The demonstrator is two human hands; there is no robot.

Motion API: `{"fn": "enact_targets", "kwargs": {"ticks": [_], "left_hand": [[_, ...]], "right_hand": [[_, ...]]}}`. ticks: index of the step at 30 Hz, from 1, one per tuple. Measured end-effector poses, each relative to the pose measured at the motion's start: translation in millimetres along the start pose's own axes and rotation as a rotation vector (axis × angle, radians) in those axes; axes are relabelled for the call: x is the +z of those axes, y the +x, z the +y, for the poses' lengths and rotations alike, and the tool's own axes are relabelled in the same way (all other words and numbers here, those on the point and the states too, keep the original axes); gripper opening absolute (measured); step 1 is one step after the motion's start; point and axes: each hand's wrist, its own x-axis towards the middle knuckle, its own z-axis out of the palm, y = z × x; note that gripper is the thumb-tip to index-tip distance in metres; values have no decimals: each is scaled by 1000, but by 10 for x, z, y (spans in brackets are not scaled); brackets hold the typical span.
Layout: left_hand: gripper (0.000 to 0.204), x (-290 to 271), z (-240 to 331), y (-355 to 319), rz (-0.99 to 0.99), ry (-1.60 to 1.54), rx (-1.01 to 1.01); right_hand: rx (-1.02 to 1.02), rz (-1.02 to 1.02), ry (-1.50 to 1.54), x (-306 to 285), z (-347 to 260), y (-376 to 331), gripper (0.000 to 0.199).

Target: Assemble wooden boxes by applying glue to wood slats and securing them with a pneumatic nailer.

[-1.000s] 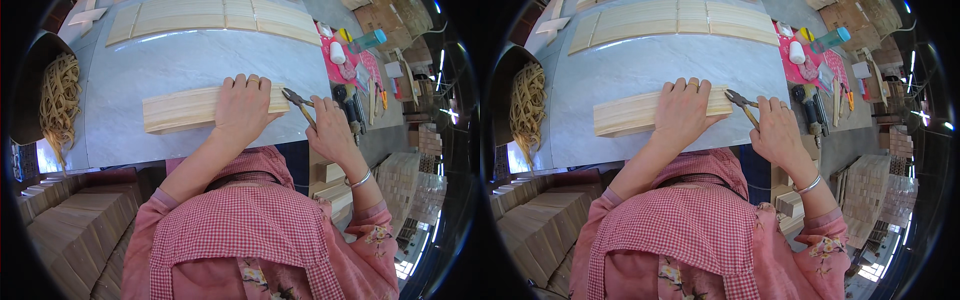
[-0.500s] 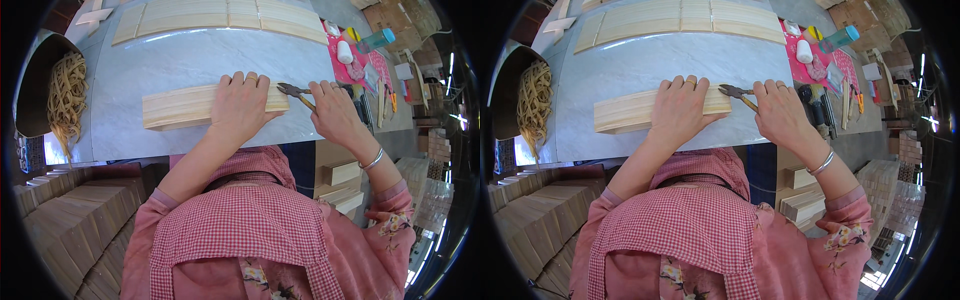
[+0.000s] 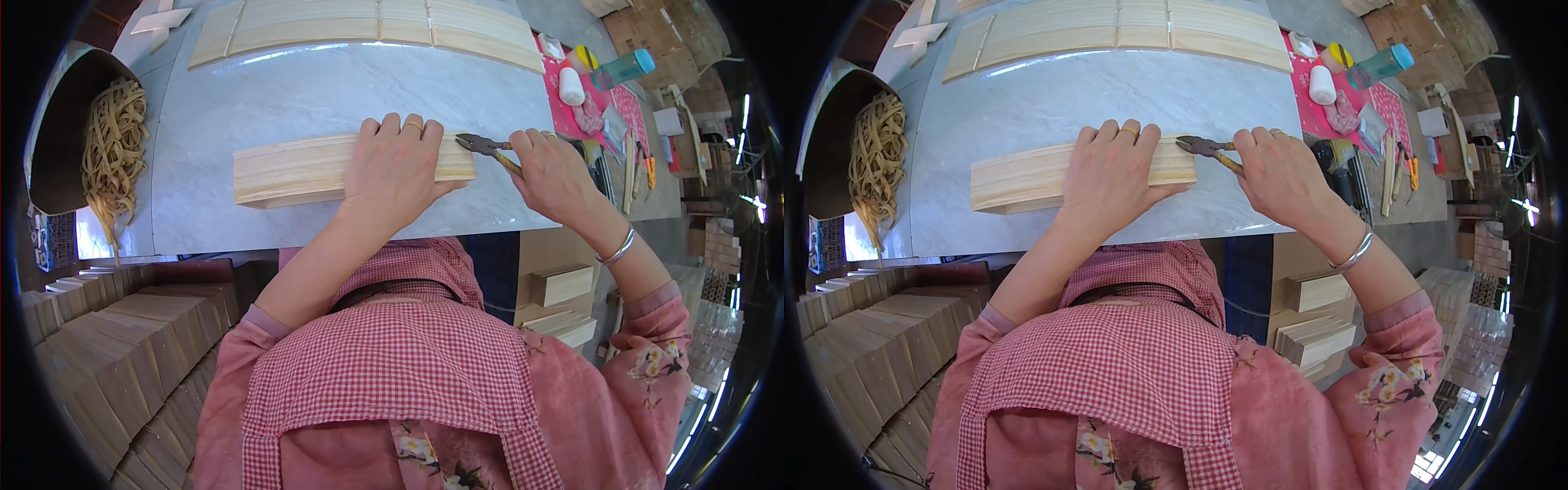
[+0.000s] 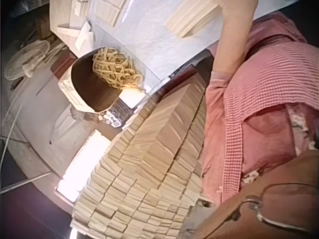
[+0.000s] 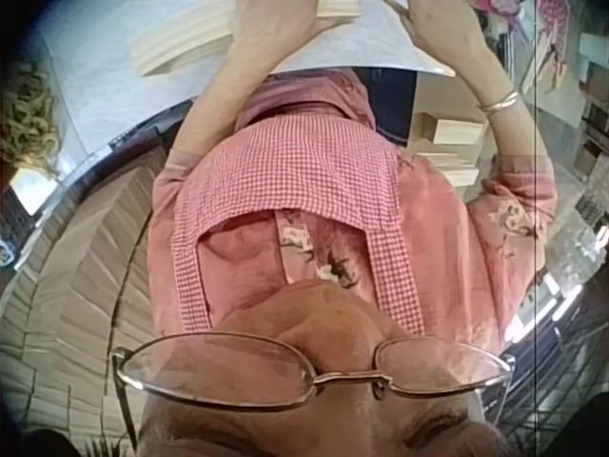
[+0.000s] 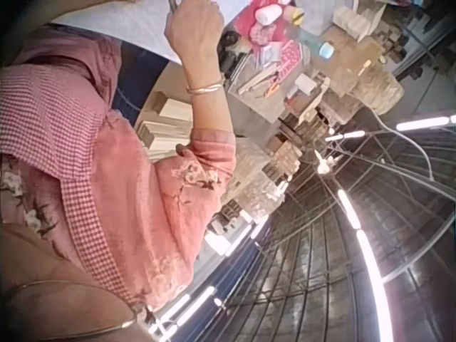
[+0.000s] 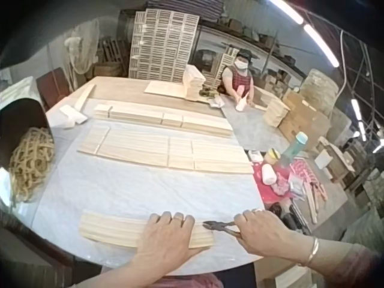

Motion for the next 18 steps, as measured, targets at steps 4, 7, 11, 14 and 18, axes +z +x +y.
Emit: {"fn": "enact_targets", "kwargs": {"ticks": [4,7,11,14,18], "left_hand": [[58,5,4,-3,21,-4,6],[59,5,6,-7,36,-10,9],[58,8,8,-10,34,-7,13],[58,10,12,-9,27,-1,7],[58,6,15,-8,7,13,-2]], "right_hand": [[32,19,-17,31,-14,-28,23],[49,50,-29,60,-12,-47,23],[11,128,-68,108,24,-37,22],[-26,188,-62,152,80,-7,20],[-66,261,-40,214,122,19,18]]}}
